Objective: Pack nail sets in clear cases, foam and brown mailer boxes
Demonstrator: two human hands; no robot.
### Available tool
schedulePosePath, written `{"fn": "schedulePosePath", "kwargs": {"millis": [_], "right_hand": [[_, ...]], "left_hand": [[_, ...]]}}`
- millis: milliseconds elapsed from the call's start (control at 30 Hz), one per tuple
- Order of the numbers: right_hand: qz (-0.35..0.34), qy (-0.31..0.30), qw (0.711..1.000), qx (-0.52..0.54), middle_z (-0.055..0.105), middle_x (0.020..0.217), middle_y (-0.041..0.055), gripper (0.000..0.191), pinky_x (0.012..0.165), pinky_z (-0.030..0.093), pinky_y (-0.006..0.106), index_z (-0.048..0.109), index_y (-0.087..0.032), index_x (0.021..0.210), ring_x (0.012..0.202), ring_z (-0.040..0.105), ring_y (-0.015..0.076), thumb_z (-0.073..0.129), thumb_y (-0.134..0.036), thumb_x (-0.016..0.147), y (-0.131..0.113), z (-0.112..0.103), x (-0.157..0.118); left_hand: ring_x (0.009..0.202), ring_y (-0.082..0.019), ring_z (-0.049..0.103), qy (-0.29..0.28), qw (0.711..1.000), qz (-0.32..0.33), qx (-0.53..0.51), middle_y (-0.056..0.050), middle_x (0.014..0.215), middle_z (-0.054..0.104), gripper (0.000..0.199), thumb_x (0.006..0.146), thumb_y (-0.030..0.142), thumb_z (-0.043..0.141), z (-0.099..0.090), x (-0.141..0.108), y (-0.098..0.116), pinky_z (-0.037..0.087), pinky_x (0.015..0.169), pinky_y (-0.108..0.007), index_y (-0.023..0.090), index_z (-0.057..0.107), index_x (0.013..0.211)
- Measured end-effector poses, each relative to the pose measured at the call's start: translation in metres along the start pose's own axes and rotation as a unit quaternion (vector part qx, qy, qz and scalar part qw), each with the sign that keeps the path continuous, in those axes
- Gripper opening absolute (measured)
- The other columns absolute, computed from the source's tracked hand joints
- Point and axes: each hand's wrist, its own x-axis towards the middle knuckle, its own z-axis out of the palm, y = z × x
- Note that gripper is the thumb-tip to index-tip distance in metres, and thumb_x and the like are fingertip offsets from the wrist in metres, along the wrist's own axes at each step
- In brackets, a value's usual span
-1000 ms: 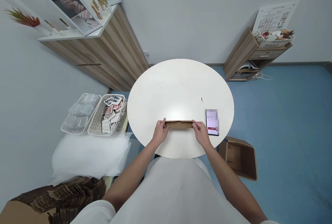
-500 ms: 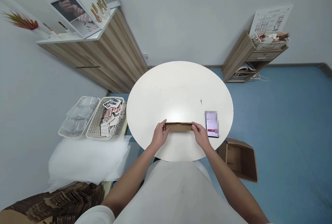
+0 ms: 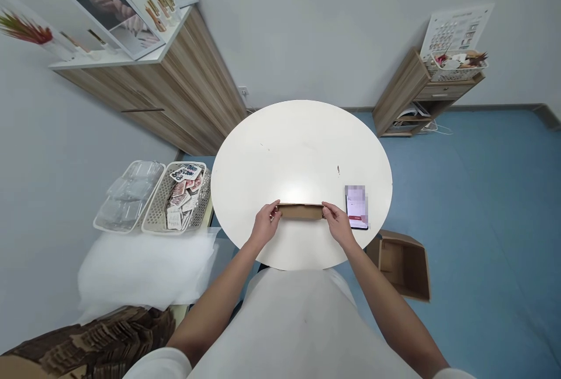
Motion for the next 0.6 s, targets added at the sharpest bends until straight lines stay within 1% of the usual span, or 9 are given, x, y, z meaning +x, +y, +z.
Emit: {"fn": "schedulePosePath", "kwargs": {"millis": [67, 167, 233, 333, 433, 500, 600], "right_hand": [[-0.001, -0.006, 1.000, 0.008, 0.062, 0.095, 0.0064, 0.044, 0.079, 0.046, 0.035, 0.055, -0.021, 0.111, 0.082, 0.057, 0.0176, 0.047, -0.047, 0.077, 0.0001, -0.0009, 0.0002], [-0.003, -0.017, 1.000, 0.019, 0.060, 0.086, 0.0050, 0.044, 0.073, 0.046, 0.034, 0.055, -0.021, 0.110, 0.076, 0.055, 0.0167, 0.049, -0.047, 0.075, 0.0001, -0.0029, -0.0002], [0.003, -0.024, 0.999, 0.029, 0.058, 0.085, 0.0043, 0.045, 0.070, 0.045, 0.033, 0.056, -0.021, 0.109, 0.073, 0.054, 0.0160, 0.052, -0.047, 0.073, -0.0006, -0.0047, -0.0004], [0.035, -0.038, 0.997, 0.059, 0.057, 0.089, 0.0035, 0.043, 0.072, 0.045, 0.033, 0.057, -0.022, 0.105, 0.073, 0.055, 0.0146, 0.052, -0.049, 0.072, -0.0029, -0.0071, 0.0012], [0.074, -0.034, 0.994, 0.072, 0.055, 0.091, 0.0027, 0.041, 0.072, 0.044, 0.032, 0.057, -0.022, 0.100, 0.072, 0.055, 0.0132, 0.051, -0.051, 0.071, -0.0050, -0.0067, 0.0052], [0.091, -0.028, 0.993, 0.066, 0.054, 0.091, 0.0021, 0.042, 0.070, 0.044, 0.032, 0.055, -0.023, 0.101, 0.069, 0.055, 0.0125, 0.053, -0.051, 0.070, -0.0053, -0.0045, 0.0079], [0.104, -0.039, 0.992, 0.058, 0.053, 0.092, 0.0014, 0.043, 0.069, 0.044, 0.031, 0.053, -0.024, 0.104, 0.068, 0.055, 0.0119, 0.053, -0.049, 0.070, -0.0024, -0.0009, 0.0093]], "left_hand": [[0.076, -0.014, 0.052, -0.006, 1.000, -0.007, -0.009, -0.003, 0.088, 0.053, 0.037, 0.080, 0.028, 0.043, -0.0005, 0.0010, -0.0003, 0.047, 0.070, -0.031, 0.024, 0.049, 0.116], [0.077, -0.014, 0.053, -0.017, 0.999, -0.021, -0.027, -0.004, 0.090, 0.052, 0.038, 0.078, 0.028, 0.046, -0.0018, 0.0011, -0.0006, 0.047, 0.072, -0.031, 0.024, 0.050, 0.115], [0.078, -0.014, 0.053, -0.026, 0.998, -0.036, -0.053, -0.004, 0.096, 0.051, 0.042, 0.075, 0.029, 0.051, -0.0036, 0.0006, -0.0007, 0.047, 0.073, -0.031, 0.025, 0.050, 0.116], [0.084, -0.014, 0.054, -0.041, 0.988, -0.084, -0.124, -0.006, 0.105, 0.050, 0.042, 0.075, 0.033, 0.050, -0.0071, 0.0009, -0.0003, 0.046, 0.073, -0.029, 0.025, 0.050, 0.115], [0.089, -0.016, 0.054, -0.046, 0.972, -0.149, -0.176, -0.006, 0.105, 0.054, 0.040, 0.079, 0.043, 0.042, -0.0083, 0.0042, 0.0003, 0.046, 0.072, -0.029, 0.024, 0.052, 0.113], [0.090, -0.017, 0.054, -0.037, 0.968, -0.176, -0.176, -0.007, 0.104, 0.056, 0.043, 0.078, 0.048, 0.043, -0.0067, 0.0073, 0.0002, 0.046, 0.071, -0.029, 0.023, 0.053, 0.112], [0.088, -0.018, 0.055, -0.038, 0.968, -0.193, -0.157, -0.008, 0.105, 0.056, 0.047, 0.074, 0.050, 0.049, -0.0026, 0.0097, -0.0018, 0.045, 0.068, -0.028, 0.021, 0.053, 0.111]]}}
